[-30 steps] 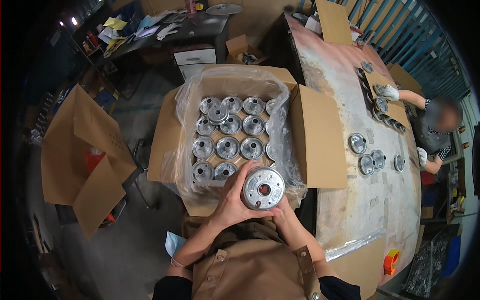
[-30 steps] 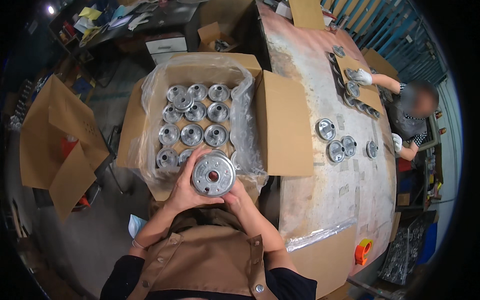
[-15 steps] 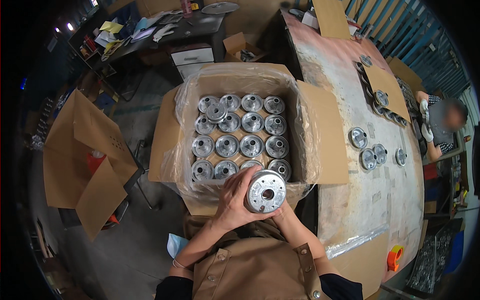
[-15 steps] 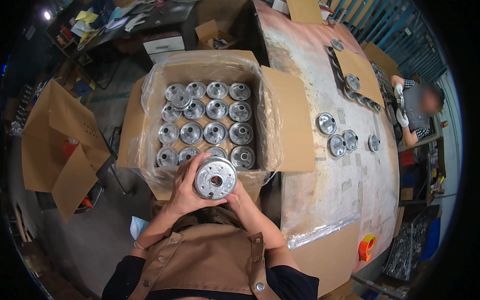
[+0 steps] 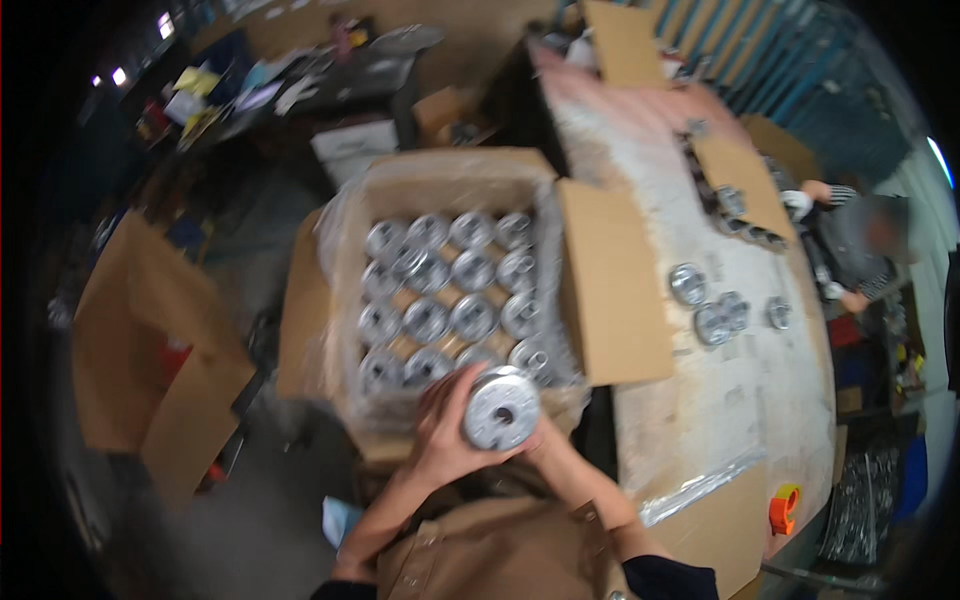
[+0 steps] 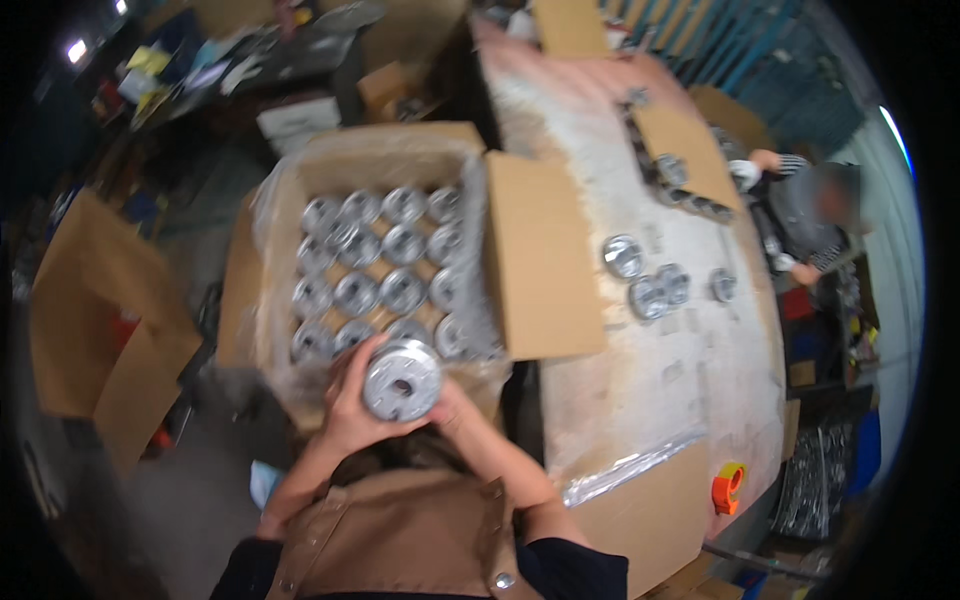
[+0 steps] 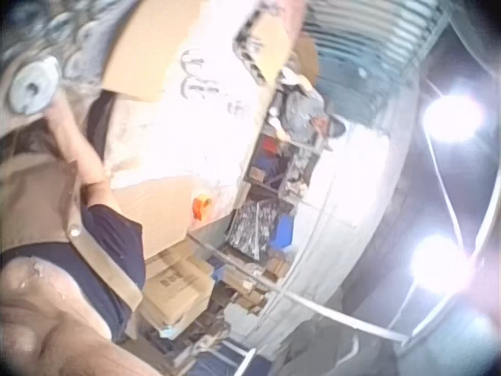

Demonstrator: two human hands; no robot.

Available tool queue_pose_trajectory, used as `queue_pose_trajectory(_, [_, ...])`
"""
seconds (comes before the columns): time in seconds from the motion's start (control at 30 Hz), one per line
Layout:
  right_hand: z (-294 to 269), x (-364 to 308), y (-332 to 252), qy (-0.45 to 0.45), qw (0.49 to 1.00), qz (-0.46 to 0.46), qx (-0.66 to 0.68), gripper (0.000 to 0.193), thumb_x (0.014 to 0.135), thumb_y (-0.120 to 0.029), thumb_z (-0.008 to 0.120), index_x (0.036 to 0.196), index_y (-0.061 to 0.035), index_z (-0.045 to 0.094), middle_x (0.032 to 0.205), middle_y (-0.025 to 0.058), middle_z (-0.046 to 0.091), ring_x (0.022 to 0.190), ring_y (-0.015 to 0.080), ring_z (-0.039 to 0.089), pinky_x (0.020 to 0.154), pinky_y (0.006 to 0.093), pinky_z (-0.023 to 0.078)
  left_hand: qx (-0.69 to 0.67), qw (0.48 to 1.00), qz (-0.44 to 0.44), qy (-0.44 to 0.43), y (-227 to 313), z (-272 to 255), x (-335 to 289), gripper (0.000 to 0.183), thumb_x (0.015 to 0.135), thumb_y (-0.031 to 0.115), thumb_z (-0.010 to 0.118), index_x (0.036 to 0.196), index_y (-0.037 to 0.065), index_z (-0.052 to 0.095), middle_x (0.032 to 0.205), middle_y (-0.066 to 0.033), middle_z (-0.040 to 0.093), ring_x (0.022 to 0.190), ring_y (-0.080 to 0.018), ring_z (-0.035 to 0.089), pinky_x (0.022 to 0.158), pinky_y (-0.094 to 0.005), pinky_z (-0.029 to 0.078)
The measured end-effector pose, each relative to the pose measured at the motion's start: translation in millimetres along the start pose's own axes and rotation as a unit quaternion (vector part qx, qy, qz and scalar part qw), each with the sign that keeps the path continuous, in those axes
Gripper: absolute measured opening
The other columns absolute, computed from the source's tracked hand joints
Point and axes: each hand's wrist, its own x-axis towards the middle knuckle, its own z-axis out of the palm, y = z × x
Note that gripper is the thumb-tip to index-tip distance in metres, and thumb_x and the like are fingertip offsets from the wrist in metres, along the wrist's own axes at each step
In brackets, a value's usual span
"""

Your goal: The person packs metal components into a plastic-lined cardboard box by hand, arranging them in layers, and places a cardboard sheet on top inside the box.

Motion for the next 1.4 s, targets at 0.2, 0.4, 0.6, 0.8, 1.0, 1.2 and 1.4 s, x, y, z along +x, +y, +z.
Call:
queue_pose_trajectory(0.2, [-9.8,41.8,-13.5,0.133,0.886,-0.096,-0.435,0.034,0.097,-0.019,0.062,0.127,-0.0018,0.061,0.113,0.0018,0.067,0.098,0.0086,0.061,0.085,0.0255,0.051,-0.078,0.990,-0.106,0.055,-47.2,6.4,-5.5,0.103,0.049,0.018,0.095,0.139,0.002,0.046,0.128,-0.0181,0.058,0.119,-0.0342,0.056,0.103,-0.0435,0.043])
queue_pose_trajectory(0.4, [-29.4,62.2,-25.6,0.255,0.801,-0.216,-0.497,0.037,0.102,-0.023,0.056,0.131,0.0002,0.056,0.119,0.0092,0.067,0.102,0.0104,0.061,0.084,0.0266,0.052,-0.021,0.986,-0.141,0.091,-97.4,24.1,3.1,0.103,0.051,0.015,0.090,0.141,0.002,0.043,0.133,-0.0210,0.055,0.124,-0.0381,0.053,0.105,-0.0452,0.040])
queue_pose_trajectory(0.6, [-19.2,60.7,-15.4,0.255,0.666,-0.240,-0.658,0.049,0.096,-0.029,0.065,0.135,-0.0020,0.053,0.122,0.0157,0.065,0.107,0.0244,0.063,0.091,0.0355,0.050,0.102,0.985,-0.134,0.037,-104.2,37.9,0.2,0.101,0.051,0.021,0.088,0.140,0.005,0.043,0.129,-0.0219,0.055,0.121,-0.0415,0.051,0.104,-0.0498,0.039])
queue_pose_trajectory(0.8, [-8.8,56.2,-14.7,0.237,0.597,-0.197,-0.741,0.076,0.082,-0.047,0.074,0.139,-0.0038,0.049,0.125,0.0240,0.061,0.113,0.0381,0.060,0.096,0.0435,0.047,0.152,0.984,-0.094,-0.024,-108.4,40.4,-1.9,0.104,0.051,0.028,0.089,0.141,0.003,0.042,0.133,-0.0216,0.052,0.124,-0.0403,0.049,0.107,-0.0501,0.035])
queue_pose_trajectory(1.0, [-8.1,56.9,-13.3,0.208,0.596,-0.176,-0.755,0.086,0.077,-0.042,0.080,0.143,-0.0024,0.042,0.131,0.0232,0.056,0.118,0.0362,0.057,0.100,0.0411,0.045,0.148,0.985,-0.082,-0.028,-112.9,39.7,-5.0,0.103,0.055,0.035,0.088,0.141,0.001,0.041,0.133,-0.0231,0.052,0.123,-0.0412,0.049,0.106,-0.0500,0.036])
queue_pose_trajectory(1.2, [-10.5,56.7,-14.5,0.200,0.584,-0.147,-0.772,0.088,0.075,-0.042,0.080,0.143,-0.0035,0.042,0.133,0.0236,0.055,0.121,0.0383,0.055,0.102,0.0426,0.044,0.131,0.986,-0.099,-0.037,-111.8,41.8,-3.6,0.099,0.057,0.033,0.085,0.140,0.001,0.042,0.130,-0.0246,0.054,0.121,-0.0437,0.049,0.105,-0.0507,0.037])
queue_pose_trajectory(1.4, [-5.8,58.9,-17.2,0.196,0.587,-0.142,-0.772,0.088,0.074,-0.043,0.081,0.143,-0.0042,0.043,0.131,0.0244,0.056,0.121,0.0392,0.054,0.102,0.0431,0.043,0.121,0.989,-0.086,-0.028,-115.6,41.7,-1.0,0.096,0.058,0.028,0.083,0.141,0.001,0.042,0.126,-0.0251,0.055,0.118,-0.0445,0.051,0.104,-0.0512,0.038])
